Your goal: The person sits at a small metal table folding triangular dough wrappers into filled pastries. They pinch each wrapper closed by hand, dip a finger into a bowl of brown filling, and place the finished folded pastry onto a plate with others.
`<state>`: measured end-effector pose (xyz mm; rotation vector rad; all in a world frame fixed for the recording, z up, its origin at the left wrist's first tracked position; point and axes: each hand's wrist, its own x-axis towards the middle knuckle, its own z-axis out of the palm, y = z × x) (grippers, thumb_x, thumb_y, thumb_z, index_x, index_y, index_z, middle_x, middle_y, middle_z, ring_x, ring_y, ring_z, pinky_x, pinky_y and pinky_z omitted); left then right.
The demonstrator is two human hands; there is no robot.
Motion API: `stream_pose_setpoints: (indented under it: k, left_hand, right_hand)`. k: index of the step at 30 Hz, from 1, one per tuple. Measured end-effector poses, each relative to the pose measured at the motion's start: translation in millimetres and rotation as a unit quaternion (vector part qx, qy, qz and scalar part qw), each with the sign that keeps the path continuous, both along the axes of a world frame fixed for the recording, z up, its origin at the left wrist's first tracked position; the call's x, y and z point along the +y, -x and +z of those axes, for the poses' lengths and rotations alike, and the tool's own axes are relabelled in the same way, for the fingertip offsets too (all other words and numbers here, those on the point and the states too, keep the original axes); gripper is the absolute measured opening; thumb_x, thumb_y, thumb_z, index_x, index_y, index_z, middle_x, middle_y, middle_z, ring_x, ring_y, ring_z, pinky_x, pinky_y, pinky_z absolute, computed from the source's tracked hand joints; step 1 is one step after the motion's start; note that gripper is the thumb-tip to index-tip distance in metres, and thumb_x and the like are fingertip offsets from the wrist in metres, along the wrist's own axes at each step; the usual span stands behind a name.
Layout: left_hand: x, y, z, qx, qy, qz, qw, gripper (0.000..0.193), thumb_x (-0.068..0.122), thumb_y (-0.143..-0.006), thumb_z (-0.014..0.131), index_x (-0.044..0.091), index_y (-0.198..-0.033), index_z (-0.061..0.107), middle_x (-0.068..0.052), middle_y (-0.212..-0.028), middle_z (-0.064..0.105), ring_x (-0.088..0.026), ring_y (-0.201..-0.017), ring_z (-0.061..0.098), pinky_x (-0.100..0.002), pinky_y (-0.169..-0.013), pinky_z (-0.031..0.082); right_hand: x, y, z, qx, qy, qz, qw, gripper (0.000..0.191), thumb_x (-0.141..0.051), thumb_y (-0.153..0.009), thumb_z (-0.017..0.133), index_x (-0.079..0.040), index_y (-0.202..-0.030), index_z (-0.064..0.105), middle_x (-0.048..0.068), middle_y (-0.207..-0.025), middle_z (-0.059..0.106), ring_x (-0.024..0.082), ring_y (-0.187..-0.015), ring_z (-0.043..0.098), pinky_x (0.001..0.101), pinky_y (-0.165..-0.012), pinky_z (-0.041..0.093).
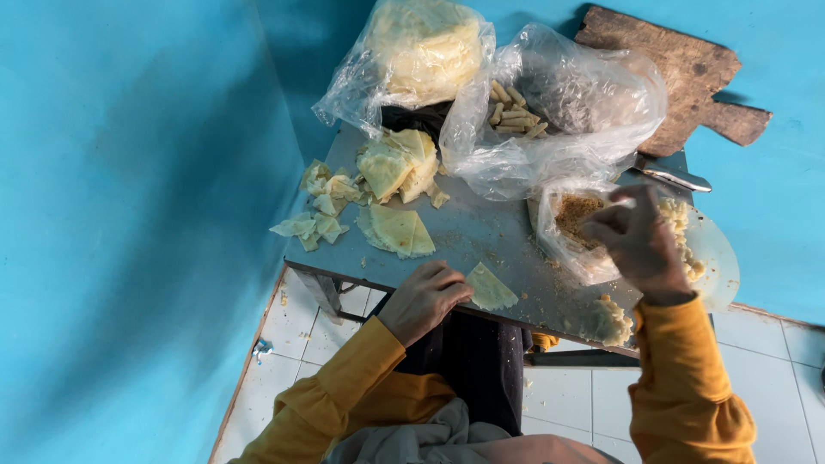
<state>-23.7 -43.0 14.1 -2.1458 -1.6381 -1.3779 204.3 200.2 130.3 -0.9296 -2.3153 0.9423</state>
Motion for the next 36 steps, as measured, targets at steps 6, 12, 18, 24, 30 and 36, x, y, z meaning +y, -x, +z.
stream_pose_setpoints:
  k: [6, 12, 18, 24, 30, 36]
  left_hand:
    - [-1, -3, 10, -0.038, 0.019, 0.009, 0.999, 0.013, 0.015, -0.089, 0.077, 0.009, -0.094, 0.068, -0.002, -0.094, 0.064, -0.025, -0.097, 0.062, -0.038, -0.088, 0.053]
    - [-5, -4, 16, 0.023, -0.02, 0.07, 0.997, 0.016, 0.02, -0.089, 0.079, 0.013, -0.089, 0.064, 0.0, -0.086, 0.061, -0.021, -0.094, 0.061, -0.042, -0.098, 0.048]
    - [-6, -10, 10, 0.101, -0.065, 0.133, 0.984, 0.013, 0.016, -0.088, 0.079, 0.017, -0.094, 0.067, 0.005, -0.085, 0.062, -0.016, -0.094, 0.061, -0.044, -0.104, 0.041]
    - [-8, -21, 2, 0.064, -0.027, 0.109, 0.992, 0.026, 0.011, -0.094, 0.076, 0.008, -0.117, 0.066, -0.001, -0.097, 0.069, -0.019, -0.098, 0.063, -0.042, -0.106, 0.045]
    - [-10, -26, 0, 0.038, -0.002, 0.068, 0.997, 0.036, 0.003, -0.092, 0.071, 0.006, -0.126, 0.061, -0.007, -0.109, 0.068, -0.024, -0.107, 0.064, -0.045, -0.11, 0.047]
    - [-12, -26, 5, 0.003, 0.024, 0.043, 0.999, 0.037, 0.0, -0.089, 0.068, 0.006, -0.125, 0.06, -0.011, -0.117, 0.066, -0.03, -0.111, 0.061, -0.046, -0.107, 0.046]
  right_hand:
    - [-89, 47, -63, 0.085, 0.176, 0.204, 0.959, 0.039, 0.002, -0.096, 0.066, -0.002, -0.127, 0.042, 0.021, -0.098, 0.071, 0.02, -0.085, 0.071, 0.0314, -0.068, 0.058]
    - [-140, 34, -70, 0.02, -0.341, 0.146, 0.928, 0.038, 0.005, -0.087, 0.064, -0.002, -0.123, 0.056, 0.015, -0.112, 0.074, 0.029, -0.095, 0.073, 0.0403, -0.08, 0.062]
    - [-143, 21, -60, 0.008, -0.249, 0.036, 0.968, 0.049, 0.007, -0.09, 0.062, 0.001, -0.138, 0.053, 0.014, -0.108, 0.074, 0.029, -0.092, 0.074, 0.037, -0.076, 0.062]
    - [-140, 27, -55, -0.047, -0.169, 0.018, 0.984, 0.048, 0.005, -0.088, 0.062, -0.001, -0.133, 0.047, 0.012, -0.091, 0.067, 0.031, -0.089, 0.07, 0.044, -0.078, 0.057]
    - [-135, 29, -44, -0.053, -0.166, 0.056, 0.983, 0.056, 0.006, -0.086, 0.06, 0.0, -0.138, 0.042, 0.014, -0.092, 0.064, 0.031, -0.088, 0.068, 0.044, -0.08, 0.056]
    - [-134, 32, -33, -0.052, -0.112, 0.069, 0.99, 0.062, 0.007, -0.086, 0.059, -0.001, -0.144, 0.038, 0.014, -0.091, 0.065, 0.029, -0.081, 0.07, 0.0414, -0.074, 0.057]
